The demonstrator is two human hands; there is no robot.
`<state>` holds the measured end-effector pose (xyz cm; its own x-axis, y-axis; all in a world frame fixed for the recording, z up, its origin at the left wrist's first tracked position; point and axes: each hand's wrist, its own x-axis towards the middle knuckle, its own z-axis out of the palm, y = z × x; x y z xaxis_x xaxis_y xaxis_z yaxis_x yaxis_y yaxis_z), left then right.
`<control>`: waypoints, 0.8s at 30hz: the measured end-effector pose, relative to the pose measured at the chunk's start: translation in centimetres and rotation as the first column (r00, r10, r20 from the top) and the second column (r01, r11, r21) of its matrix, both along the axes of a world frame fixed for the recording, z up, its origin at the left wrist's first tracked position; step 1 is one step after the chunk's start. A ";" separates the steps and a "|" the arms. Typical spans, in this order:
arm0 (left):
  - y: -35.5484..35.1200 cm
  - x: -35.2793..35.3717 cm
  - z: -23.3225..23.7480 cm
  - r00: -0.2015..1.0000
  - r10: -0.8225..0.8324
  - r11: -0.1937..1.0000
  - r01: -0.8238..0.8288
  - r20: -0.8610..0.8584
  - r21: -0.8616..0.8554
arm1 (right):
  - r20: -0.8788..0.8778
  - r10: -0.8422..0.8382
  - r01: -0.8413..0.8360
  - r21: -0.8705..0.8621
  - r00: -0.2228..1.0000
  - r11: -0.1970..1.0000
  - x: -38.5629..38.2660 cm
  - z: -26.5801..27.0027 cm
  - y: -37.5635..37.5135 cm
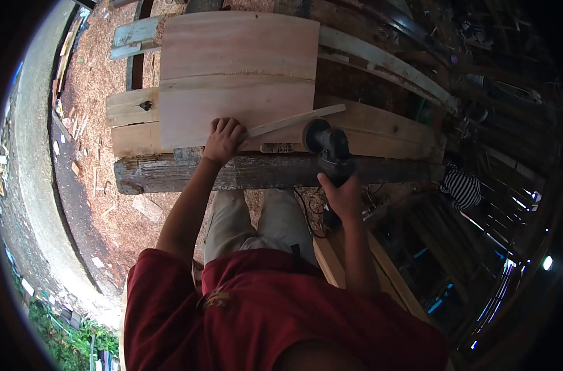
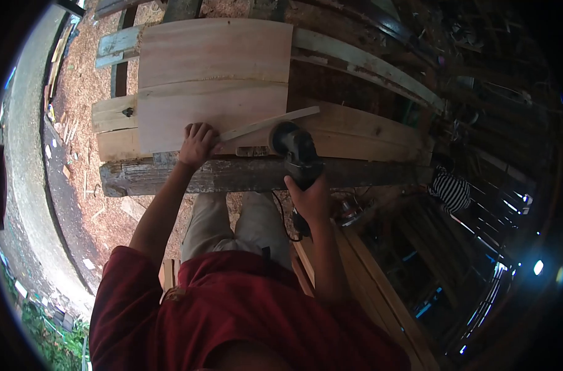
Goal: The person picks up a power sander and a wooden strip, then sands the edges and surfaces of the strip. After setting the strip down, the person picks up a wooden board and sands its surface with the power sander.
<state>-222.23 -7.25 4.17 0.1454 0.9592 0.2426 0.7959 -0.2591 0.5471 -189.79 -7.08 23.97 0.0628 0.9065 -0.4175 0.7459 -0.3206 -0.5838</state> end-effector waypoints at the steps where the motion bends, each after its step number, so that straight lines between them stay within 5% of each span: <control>1: -0.1 -0.2 -0.5 1.000 -0.009 1.000 0.009 0.007 0.008 | 0.052 0.049 -0.053 0.064 0.997 0.997 -1.5 -0.3 0.6; 8: -0.6 0.2 -1.5 0.997 0.030 0.998 -0.034 0.072 0.061 | 0.113 0.114 -0.127 0.111 0.987 0.986 -5.0 -5.0 1.3; 24: -0.1 -0.2 -0.5 0.985 0.086 0.996 -0.087 0.150 -0.001 | 0.168 0.239 -0.249 0.038 0.956 0.968 -8.5 -5.3 -0.2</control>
<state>-222.41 -7.32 3.67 0.0237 0.9651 0.2609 0.7246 -0.1964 0.6606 -198.26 -7.23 18.68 -0.1014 0.9251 -0.3660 0.8828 -0.0859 -0.4619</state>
